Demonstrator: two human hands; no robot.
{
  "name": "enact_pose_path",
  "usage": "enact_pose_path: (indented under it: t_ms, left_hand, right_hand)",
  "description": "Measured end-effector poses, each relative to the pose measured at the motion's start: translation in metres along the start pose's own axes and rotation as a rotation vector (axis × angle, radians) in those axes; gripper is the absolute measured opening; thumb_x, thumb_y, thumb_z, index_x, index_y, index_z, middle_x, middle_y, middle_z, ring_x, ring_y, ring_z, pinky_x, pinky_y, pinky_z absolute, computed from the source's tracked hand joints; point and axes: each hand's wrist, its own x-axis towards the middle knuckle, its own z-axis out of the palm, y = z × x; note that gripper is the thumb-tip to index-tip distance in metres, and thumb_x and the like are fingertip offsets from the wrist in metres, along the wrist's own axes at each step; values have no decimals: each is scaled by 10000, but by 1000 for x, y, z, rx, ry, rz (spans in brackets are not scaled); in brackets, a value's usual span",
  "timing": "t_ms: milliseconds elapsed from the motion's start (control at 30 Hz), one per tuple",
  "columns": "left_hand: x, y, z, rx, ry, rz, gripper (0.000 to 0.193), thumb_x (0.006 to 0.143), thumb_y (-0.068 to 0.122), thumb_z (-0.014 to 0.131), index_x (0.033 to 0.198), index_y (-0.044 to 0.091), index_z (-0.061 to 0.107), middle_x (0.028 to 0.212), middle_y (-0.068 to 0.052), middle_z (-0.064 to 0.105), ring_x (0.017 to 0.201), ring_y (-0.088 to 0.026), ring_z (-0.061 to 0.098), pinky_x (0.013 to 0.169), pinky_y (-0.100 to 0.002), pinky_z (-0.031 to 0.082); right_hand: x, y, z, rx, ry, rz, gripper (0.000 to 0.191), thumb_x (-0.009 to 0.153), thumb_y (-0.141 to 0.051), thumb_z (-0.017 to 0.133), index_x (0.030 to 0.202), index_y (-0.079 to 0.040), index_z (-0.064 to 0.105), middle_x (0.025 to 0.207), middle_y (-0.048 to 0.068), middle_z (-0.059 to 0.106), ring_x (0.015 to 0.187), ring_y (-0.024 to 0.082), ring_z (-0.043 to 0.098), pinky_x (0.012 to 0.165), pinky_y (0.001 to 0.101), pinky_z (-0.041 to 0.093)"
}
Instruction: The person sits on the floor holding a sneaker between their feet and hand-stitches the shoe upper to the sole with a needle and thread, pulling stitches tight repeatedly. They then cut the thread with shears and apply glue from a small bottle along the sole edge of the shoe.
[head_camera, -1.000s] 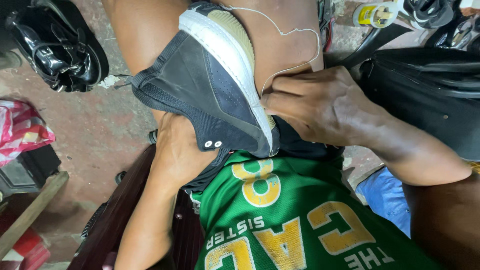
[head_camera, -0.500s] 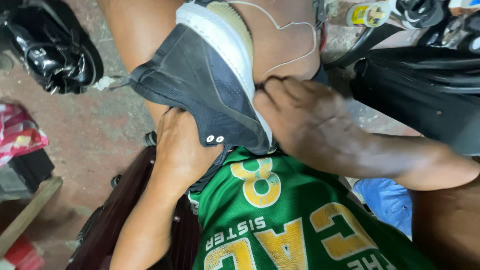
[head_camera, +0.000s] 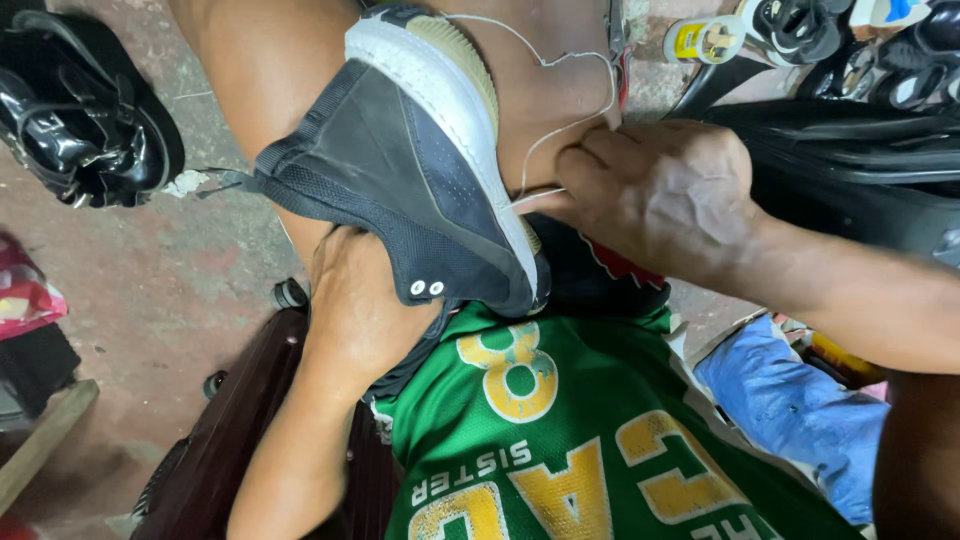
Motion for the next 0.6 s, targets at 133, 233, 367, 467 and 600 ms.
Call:
enact_pose_path:
  t_ms: [133,233,367,467,600]
  left_hand:
    - [-1,2,-5,-173,70,68,245,804,104,760,1039,47,723,1042,-160,734,990,-384,684,907,-445,519]
    - [-11,13,-7,-513,278,-91,158,901,91,708,1057,67,702,1048,-63,708,883,-212,678,831,-309,527]
    - [-33,42,-10,-354,651,-92,105,953,101,711,1045,103,659,1037,-2,643,822,-142,584,761,-259,474]
    - [-39,67,-9,79,511,211,144,908,100,743,1042,114,691,983,-33,653,836,-212,603,719,-315,481]
    - [-23,97,14,315,368,264,187,954,130,780,1117,72,710,1116,-70,676,850,-206,620,655,-328,516]
  right_hand:
    - [-12,10,-4,-9,22,-9,394,955,-459,699,772,-119,624,732,30,612,634,207,652,533,321,503]
    - [-21,19,-12,70,-2,56,335,1012,-383,710,818,-125,620,799,28,615,700,220,654,604,337,510]
    - [-25,21,-13,183,-46,93,318,989,-343,725,801,-107,625,771,45,608,656,243,642,579,369,496]
    - [-29,16,-11,253,-27,83,276,971,-325,720,830,-102,637,784,61,606,698,272,650,619,401,506]
    - [-34,15,-10,334,-49,69,230,964,-291,708,865,-91,653,778,73,602,693,282,647,596,411,500]
